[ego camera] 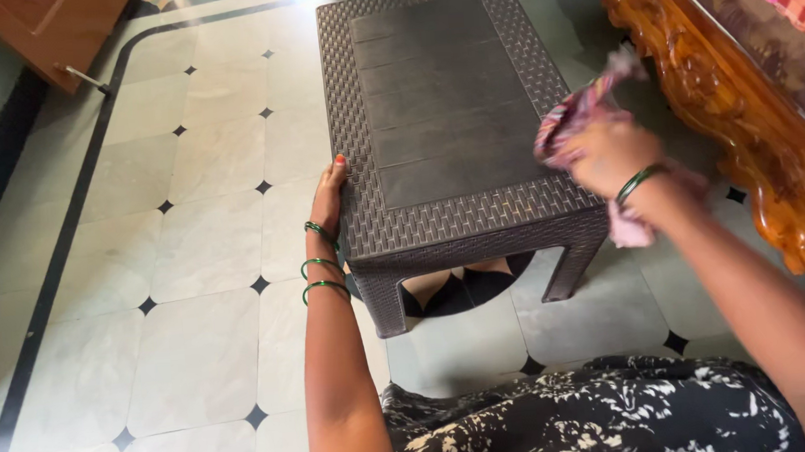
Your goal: The person wipes the surface of a dark wicker table with a striped cloth. After cleaning, the person places a green patterned cloth on top of the table and smooths it out.
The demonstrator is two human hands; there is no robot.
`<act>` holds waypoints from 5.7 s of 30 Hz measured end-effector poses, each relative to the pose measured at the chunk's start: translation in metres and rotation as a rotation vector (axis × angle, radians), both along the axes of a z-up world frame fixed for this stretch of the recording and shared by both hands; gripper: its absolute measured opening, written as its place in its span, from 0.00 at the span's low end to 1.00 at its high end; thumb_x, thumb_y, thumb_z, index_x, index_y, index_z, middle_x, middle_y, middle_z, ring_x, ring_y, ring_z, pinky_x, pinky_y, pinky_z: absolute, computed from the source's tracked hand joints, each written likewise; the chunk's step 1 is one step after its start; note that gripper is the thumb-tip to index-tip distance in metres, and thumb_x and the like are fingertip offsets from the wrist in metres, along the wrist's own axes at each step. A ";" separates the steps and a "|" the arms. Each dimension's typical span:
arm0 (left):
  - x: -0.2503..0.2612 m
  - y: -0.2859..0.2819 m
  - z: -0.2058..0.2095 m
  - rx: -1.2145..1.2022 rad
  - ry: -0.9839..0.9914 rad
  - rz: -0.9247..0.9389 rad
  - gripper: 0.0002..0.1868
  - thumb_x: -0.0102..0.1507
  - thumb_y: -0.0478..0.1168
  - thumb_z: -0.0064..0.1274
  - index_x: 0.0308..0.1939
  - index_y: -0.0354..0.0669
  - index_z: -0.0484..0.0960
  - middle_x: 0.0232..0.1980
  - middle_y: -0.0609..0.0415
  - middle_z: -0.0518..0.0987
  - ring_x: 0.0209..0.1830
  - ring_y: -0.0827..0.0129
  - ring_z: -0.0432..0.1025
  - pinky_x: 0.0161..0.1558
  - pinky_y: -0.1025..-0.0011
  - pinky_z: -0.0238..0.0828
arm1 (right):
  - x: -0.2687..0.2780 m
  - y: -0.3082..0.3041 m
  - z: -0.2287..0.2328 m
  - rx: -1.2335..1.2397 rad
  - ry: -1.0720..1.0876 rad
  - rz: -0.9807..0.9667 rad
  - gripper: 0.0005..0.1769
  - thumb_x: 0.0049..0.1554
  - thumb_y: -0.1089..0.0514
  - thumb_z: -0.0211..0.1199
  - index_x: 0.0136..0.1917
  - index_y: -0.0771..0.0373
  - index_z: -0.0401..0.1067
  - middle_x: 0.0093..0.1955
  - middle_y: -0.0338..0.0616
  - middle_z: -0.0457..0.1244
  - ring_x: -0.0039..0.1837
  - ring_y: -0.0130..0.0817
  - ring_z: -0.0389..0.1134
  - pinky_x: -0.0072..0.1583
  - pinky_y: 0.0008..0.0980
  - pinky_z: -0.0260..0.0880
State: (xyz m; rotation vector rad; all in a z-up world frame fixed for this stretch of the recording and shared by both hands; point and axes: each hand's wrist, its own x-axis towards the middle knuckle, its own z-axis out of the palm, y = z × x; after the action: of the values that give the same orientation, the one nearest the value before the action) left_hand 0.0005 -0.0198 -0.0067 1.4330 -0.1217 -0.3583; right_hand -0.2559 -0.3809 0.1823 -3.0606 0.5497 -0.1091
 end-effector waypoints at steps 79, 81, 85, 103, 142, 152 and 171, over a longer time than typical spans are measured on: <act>-0.069 -0.099 0.071 1.330 -0.685 -0.217 0.50 0.64 0.77 0.28 0.80 0.48 0.51 0.85 0.48 0.41 0.84 0.44 0.29 0.67 0.22 0.11 | 0.036 0.012 -0.114 -0.590 -0.164 0.000 0.14 0.57 0.54 0.57 0.51 0.63 0.78 0.48 0.55 0.71 0.48 0.48 0.72 0.47 0.46 0.69; -0.068 -0.100 0.073 1.330 -0.680 -0.221 0.50 0.64 0.77 0.29 0.80 0.49 0.51 0.85 0.49 0.41 0.84 0.44 0.28 0.67 0.22 0.11 | 0.023 0.027 -0.113 -0.531 -0.127 0.062 0.12 0.54 0.55 0.59 0.46 0.63 0.78 0.43 0.51 0.71 0.44 0.45 0.72 0.42 0.46 0.70; -0.065 -0.103 0.069 1.321 -0.673 -0.234 0.49 0.64 0.75 0.32 0.80 0.49 0.52 0.84 0.49 0.42 0.83 0.42 0.27 0.66 0.21 0.12 | 0.001 0.051 -0.098 -0.272 -0.036 0.190 0.10 0.57 0.56 0.58 0.42 0.60 0.78 0.40 0.52 0.71 0.42 0.45 0.72 0.40 0.45 0.68; -0.045 -0.114 0.087 1.102 -0.816 -0.427 0.27 0.67 0.66 0.45 0.64 0.60 0.75 0.78 0.48 0.62 0.78 0.39 0.49 0.58 0.16 0.34 | 0.034 -0.020 -0.096 -0.056 -0.531 0.570 0.21 0.68 0.47 0.62 0.71 0.53 0.74 0.69 0.49 0.66 0.73 0.47 0.60 0.66 0.51 0.58; -0.255 -0.112 0.130 0.357 -0.443 -1.829 0.37 0.60 0.57 0.63 0.67 0.41 0.73 0.59 0.49 0.81 0.53 0.62 0.80 0.53 0.64 0.78 | 0.057 -0.022 -0.105 -0.001 -0.533 0.542 0.22 0.65 0.46 0.63 0.70 0.51 0.75 0.72 0.52 0.64 0.73 0.52 0.59 0.69 0.53 0.58; -0.146 -0.130 0.121 0.819 -0.921 -0.330 0.23 0.67 0.55 0.51 0.58 0.45 0.79 0.65 0.51 0.77 0.68 0.57 0.68 0.67 0.53 0.62 | 0.048 -0.015 -0.097 -0.039 -0.446 0.624 0.26 0.65 0.45 0.60 0.75 0.48 0.70 0.75 0.53 0.61 0.77 0.52 0.56 0.71 0.56 0.55; -0.125 -0.127 0.078 1.121 -0.996 -0.241 0.37 0.71 0.63 0.32 0.76 0.43 0.60 0.82 0.45 0.53 0.83 0.57 0.42 0.74 0.33 0.24 | -0.033 -0.040 -0.106 0.055 -0.376 0.020 0.22 0.64 0.52 0.57 0.69 0.60 0.61 0.62 0.67 0.64 0.54 0.67 0.69 0.53 0.57 0.72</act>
State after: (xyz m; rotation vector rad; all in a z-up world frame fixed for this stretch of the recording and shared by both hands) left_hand -0.1245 -0.1473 0.0716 2.6156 -1.0327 0.1930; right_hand -0.2893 -0.4207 0.0763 -2.8816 0.4855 -0.6390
